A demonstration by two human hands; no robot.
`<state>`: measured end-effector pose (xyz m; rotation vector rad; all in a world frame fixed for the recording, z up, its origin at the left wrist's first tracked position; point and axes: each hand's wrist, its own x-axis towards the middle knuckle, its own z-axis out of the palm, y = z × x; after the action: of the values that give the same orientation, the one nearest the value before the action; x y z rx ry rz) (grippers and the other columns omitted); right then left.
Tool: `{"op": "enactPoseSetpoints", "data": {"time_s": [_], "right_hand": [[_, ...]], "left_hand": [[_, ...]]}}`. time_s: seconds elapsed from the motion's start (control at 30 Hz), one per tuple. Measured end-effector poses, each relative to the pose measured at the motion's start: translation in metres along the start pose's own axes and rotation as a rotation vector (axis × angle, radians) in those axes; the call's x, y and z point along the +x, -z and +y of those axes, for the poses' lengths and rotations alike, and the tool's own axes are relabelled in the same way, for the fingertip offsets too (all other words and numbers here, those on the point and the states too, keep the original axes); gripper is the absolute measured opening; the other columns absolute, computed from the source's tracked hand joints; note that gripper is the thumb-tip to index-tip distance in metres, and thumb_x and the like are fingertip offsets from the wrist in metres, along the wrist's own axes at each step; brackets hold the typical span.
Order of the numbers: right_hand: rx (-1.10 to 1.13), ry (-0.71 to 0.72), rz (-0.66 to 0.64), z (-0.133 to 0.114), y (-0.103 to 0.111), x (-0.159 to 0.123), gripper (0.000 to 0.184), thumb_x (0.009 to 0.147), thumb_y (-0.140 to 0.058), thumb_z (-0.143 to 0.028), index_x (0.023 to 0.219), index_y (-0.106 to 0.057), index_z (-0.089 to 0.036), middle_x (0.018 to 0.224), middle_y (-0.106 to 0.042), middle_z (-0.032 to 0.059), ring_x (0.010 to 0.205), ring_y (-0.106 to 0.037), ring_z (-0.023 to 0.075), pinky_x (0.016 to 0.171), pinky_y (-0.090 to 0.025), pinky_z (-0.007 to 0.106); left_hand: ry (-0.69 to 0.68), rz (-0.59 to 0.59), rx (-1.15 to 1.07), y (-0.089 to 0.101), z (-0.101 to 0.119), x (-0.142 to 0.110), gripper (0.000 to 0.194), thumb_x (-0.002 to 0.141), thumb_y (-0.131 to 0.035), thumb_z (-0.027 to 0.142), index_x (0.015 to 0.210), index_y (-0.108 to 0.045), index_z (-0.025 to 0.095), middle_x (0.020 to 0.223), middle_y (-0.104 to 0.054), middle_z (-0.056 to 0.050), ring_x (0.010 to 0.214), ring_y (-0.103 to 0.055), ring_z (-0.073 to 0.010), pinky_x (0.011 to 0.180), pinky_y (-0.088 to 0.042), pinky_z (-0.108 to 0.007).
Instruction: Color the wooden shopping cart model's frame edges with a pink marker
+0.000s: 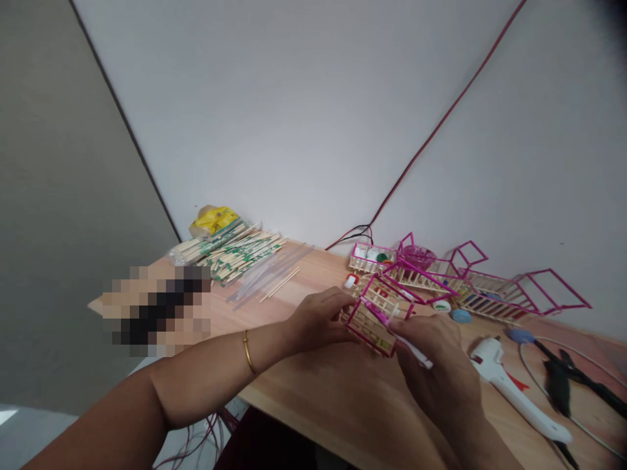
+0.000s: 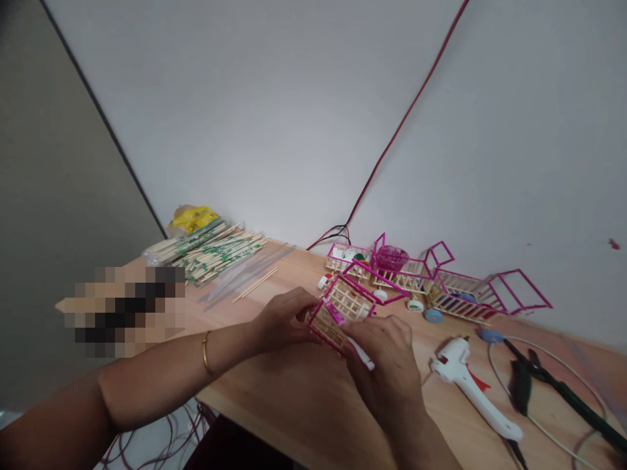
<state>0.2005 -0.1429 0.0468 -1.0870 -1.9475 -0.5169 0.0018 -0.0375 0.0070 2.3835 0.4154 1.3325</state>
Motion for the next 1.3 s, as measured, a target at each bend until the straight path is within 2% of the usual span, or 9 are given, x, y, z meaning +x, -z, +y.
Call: {"op": "enactPoseSetpoints", "data": {"time_s": [0.13, 0.27, 0.6, 0.73, 0.93, 1.1, 1.3], "right_hand": [[0.021, 0.039, -0.015, -0.003, 0.001, 0.003, 0.011, 0.090, -0.055, -0.018, 0.098, -0.061, -0.022, 0.078, -0.066, 0.0007, 0.075, -0.058, 0.0162, 0.076, -0.041, 0.034], [0.056, 0.069, -0.017, -0.006, 0.002, 0.006, 0.013, 0.088, -0.056, -0.015, 0.099, -0.060, -0.022, 0.079, -0.067, 0.0006, 0.075, -0.059, 0.0155, 0.076, -0.041, 0.033], [0.182, 0.113, -0.067, -0.011, 0.002, 0.010, 0.019, 0.085, -0.056, -0.009, 0.098, -0.060, -0.022, 0.078, -0.066, -0.0009, 0.071, -0.061, 0.0129, 0.076, -0.043, 0.033], [0.200, 0.084, -0.084, -0.010, 0.003, 0.008, 0.018, 0.085, -0.055, -0.010, 0.098, -0.059, -0.023, 0.078, -0.067, -0.0009, 0.070, -0.062, 0.0135, 0.076, -0.044, 0.034], [0.197, 0.055, -0.063, -0.006, 0.005, 0.008, 0.016, 0.087, -0.055, -0.013, 0.098, -0.061, -0.024, 0.076, -0.068, -0.0014, 0.067, -0.061, 0.0131, 0.073, -0.043, 0.033], [0.150, 0.025, -0.057, -0.004, 0.006, 0.008, 0.011, 0.089, -0.054, -0.018, 0.095, -0.062, -0.023, 0.074, -0.066, -0.0009, 0.066, -0.059, 0.0138, 0.071, -0.041, 0.033], [0.225, 0.041, -0.062, -0.006, 0.005, 0.009, 0.012, 0.088, -0.055, -0.016, 0.096, -0.061, -0.023, 0.075, -0.067, -0.0006, 0.066, -0.061, 0.0139, 0.070, -0.043, 0.033]], "left_hand": [[0.019, -0.003, -0.002, 0.000, -0.001, 0.000, 0.054, 0.077, -0.073, 0.058, 0.110, -0.064, 0.015, 0.083, -0.067, -0.005, 0.074, -0.061, -0.0145, 0.069, -0.050, -0.026], [-0.016, 0.016, -0.015, 0.000, -0.001, 0.001, 0.053, 0.077, -0.075, 0.054, 0.108, -0.064, 0.013, 0.082, -0.066, -0.004, 0.071, -0.058, -0.0132, 0.065, -0.046, -0.025], [0.200, -0.072, -0.005, 0.000, -0.001, -0.001, 0.054, 0.073, -0.075, 0.061, 0.104, -0.065, 0.017, 0.073, -0.055, 0.003, 0.063, -0.046, -0.0094, 0.060, -0.037, -0.022], [0.185, -0.047, -0.049, -0.003, -0.004, -0.004, 0.056, 0.070, -0.078, 0.059, 0.105, -0.065, 0.017, 0.071, -0.053, 0.004, 0.061, -0.044, -0.0085, 0.059, -0.037, -0.022], [0.229, -0.093, -0.122, 0.000, -0.005, -0.004, 0.065, 0.066, -0.078, 0.065, 0.107, -0.066, 0.016, 0.079, -0.060, 0.000, 0.063, -0.049, -0.0094, 0.058, -0.040, -0.022], [0.220, -0.070, -0.141, 0.001, -0.001, -0.002, 0.063, 0.066, -0.080, 0.062, 0.108, -0.067, 0.016, 0.078, -0.060, 0.000, 0.064, -0.049, -0.0101, 0.059, -0.040, -0.023], [0.220, -0.088, -0.120, 0.000, -0.002, -0.002, 0.064, 0.067, -0.079, 0.063, 0.110, -0.066, 0.017, 0.080, -0.061, 0.000, 0.066, -0.051, -0.0105, 0.061, -0.041, -0.023]]}}
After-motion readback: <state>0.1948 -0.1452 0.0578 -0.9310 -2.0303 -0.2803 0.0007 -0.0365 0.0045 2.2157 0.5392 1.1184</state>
